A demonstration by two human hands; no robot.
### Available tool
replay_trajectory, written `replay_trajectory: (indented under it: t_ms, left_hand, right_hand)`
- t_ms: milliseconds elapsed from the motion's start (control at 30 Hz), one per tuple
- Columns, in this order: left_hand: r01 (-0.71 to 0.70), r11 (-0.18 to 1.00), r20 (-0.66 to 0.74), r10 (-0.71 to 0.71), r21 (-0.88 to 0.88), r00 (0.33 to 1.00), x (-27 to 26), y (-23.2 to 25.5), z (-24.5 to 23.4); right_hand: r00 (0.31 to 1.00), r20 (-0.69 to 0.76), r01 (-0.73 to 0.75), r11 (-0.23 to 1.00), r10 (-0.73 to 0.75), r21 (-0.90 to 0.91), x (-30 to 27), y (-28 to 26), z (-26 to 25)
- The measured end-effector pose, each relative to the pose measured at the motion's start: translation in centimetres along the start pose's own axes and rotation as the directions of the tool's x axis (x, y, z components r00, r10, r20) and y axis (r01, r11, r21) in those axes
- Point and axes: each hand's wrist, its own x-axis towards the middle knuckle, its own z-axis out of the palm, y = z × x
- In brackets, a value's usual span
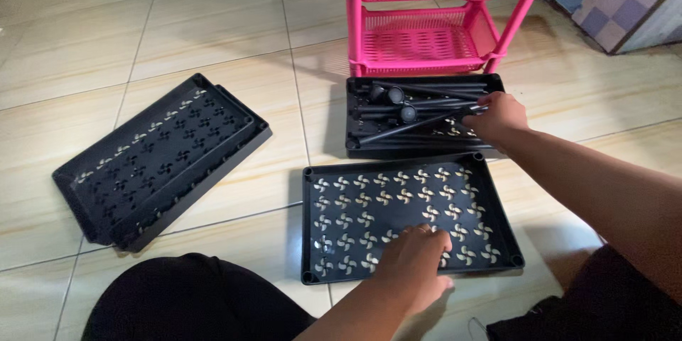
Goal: The person assembles a pink plastic three-tier rack by inserting vertical poles into the basket corners and stacking the tiers. They then attach black caster wheels to a black plastic base tray.
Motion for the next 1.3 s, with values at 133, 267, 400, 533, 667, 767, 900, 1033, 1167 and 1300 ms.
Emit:
replay_trajectory:
  t_ms: [133,267,400,533,667,767,900,1033,1167,1300]
  left_hand:
    - [-0.013,0.996,0.015,0.011,0.086,1.000,0.4,0.1,1.7]
    - [-0.038,0.989,0.070,0.028,0.143,0.997,1.1,0.4,1.9]
    - [0.117,0.992,-0.077,-0.121,-0.056,0.990,-0.4,2.0,1.8]
    - [-0.009,0.998,-0.146,0.000,-0.061,0.989,-1.6,3.7,0.1]
    - [-0.081,0.990,-0.230,0.052,-0.116,0.972,-1.1,6.4,-2.4]
    - [-0.219,0.958,-0.473,0.108,-0.186,0.874,-0.4,8.6,-4.5]
    - [-0.240,0.951,-0.560,0.093,-0.194,0.823,-0.8,11.4,-8.2]
    - [-0.326,0.883,-0.592,0.070,-0.337,0.803,-3.3,14.1,-11.1]
    - [-0.147,0.809,-0.546,-0.238,-0.569,0.803,-5.0,15.8,-12.5]
    - [-0.168,0.769,-0.590,-0.309,-0.617,0.746,-6.2,15.2,-13.1]
  right_hand:
    - [0.964,0.250,-0.205,0.863,0.096,0.462,-1.9,-0.8,-1.5]
    - [0.877,0.470,-0.442,0.544,0.097,0.713,-5.4,-1.6,-3.9]
    - [0.901,0.430,-0.407,0.444,0.054,0.798,-9.5,-1.1,-7.8]
    - [0.947,0.253,-0.318,0.468,0.197,0.825,-12.5,1.1,-12.7]
    - [0.947,0.208,-0.270,0.257,0.244,0.928,-14.2,2.5,-15.4]
    - [0.925,0.284,-0.320,0.114,0.254,0.941,-14.9,2.4,-16.6]
    - [0.927,0.369,-0.371,0.025,0.064,0.928,-16.6,-1.4,-17.3]
    - [0.934,0.334,-0.335,0.013,-0.130,0.942,-20.5,-6.6,-17.8]
    - [0.913,0.283,-0.263,0.108,-0.293,0.959,-25.7,-10.2,-19.1]
    - [0.921,0.327,-0.290,0.187,-0.213,0.938,-29.0,-11.7,-20.8]
